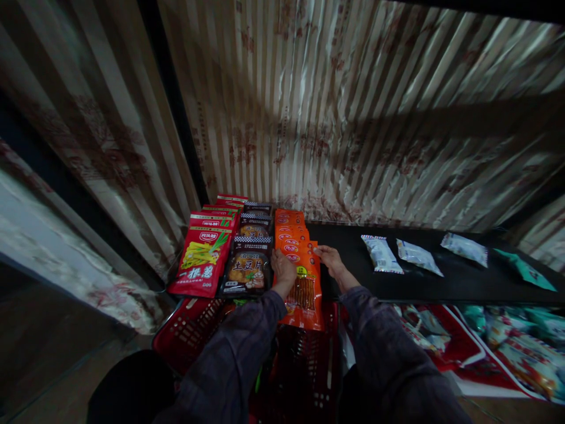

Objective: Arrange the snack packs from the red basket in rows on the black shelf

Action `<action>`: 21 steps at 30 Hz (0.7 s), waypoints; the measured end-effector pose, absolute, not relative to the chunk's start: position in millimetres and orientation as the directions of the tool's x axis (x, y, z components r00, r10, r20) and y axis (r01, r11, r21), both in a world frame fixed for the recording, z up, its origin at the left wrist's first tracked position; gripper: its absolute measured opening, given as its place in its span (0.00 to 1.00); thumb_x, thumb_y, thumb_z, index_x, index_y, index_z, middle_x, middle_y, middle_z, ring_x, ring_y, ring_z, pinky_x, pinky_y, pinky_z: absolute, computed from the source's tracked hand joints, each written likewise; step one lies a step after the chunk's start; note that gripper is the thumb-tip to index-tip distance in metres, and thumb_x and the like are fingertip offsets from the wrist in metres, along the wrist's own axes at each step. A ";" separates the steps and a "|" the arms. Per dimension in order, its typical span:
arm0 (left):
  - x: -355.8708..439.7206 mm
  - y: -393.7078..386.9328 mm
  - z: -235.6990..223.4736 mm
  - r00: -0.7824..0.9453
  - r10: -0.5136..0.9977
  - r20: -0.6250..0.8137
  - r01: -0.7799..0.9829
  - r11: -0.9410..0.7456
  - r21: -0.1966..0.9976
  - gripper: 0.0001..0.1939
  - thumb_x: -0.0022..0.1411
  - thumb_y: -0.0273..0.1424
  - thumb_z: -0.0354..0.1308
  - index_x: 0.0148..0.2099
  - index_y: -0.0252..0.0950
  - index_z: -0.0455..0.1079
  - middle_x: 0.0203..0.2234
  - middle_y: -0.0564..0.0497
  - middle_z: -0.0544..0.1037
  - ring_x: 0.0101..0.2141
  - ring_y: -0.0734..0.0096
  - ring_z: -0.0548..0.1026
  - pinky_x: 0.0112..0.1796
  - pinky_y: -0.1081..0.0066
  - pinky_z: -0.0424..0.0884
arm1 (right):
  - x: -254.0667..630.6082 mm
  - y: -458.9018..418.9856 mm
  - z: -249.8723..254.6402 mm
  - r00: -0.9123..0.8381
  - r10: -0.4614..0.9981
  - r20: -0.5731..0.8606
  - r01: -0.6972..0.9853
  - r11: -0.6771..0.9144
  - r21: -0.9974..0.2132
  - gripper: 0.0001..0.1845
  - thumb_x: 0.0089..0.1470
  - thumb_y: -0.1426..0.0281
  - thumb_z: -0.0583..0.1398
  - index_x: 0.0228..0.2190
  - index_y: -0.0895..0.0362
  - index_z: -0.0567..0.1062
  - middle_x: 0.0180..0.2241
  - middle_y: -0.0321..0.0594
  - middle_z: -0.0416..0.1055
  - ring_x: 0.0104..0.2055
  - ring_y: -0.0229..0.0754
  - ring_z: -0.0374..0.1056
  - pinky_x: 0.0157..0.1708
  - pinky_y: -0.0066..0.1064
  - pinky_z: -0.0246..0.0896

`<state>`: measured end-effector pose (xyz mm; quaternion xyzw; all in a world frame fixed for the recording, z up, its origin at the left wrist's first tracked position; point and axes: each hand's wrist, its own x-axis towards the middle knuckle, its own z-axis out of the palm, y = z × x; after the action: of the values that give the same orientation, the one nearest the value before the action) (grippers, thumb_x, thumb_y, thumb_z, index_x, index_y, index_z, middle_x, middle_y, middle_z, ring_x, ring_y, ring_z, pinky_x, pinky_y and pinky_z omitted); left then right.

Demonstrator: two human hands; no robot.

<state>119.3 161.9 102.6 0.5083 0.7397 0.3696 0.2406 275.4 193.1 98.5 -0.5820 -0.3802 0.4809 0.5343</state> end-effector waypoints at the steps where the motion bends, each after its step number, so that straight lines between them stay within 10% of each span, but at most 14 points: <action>1: 119.5 161.7 103.2 -0.368 0.930 0.023 0.583 0.211 0.785 0.24 0.56 0.19 0.54 0.56 0.29 0.64 0.58 0.32 0.69 0.61 0.55 0.66 0.60 0.62 0.60 | 275.7 191.2 98.4 0.240 0.958 -0.153 -0.071 -0.140 -0.988 0.17 0.31 0.64 0.74 0.23 0.56 0.75 0.24 0.40 0.78 0.27 0.43 0.73 0.27 0.32 0.68; 21: 114.6 161.0 102.2 -0.345 0.938 0.042 0.577 0.177 0.797 0.26 0.59 0.18 0.50 0.60 0.28 0.63 0.59 0.33 0.69 0.61 0.55 0.67 0.60 0.62 0.61 | 274.9 174.6 93.9 0.308 0.935 -0.177 -0.042 -0.172 -0.984 0.10 0.33 0.68 0.70 0.21 0.56 0.75 0.21 0.34 0.74 0.23 0.36 0.67 0.25 0.26 0.62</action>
<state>114.6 161.0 102.2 0.5197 0.7286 0.3762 0.2399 274.9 174.6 93.9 -0.6111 -0.3651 0.4610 0.5299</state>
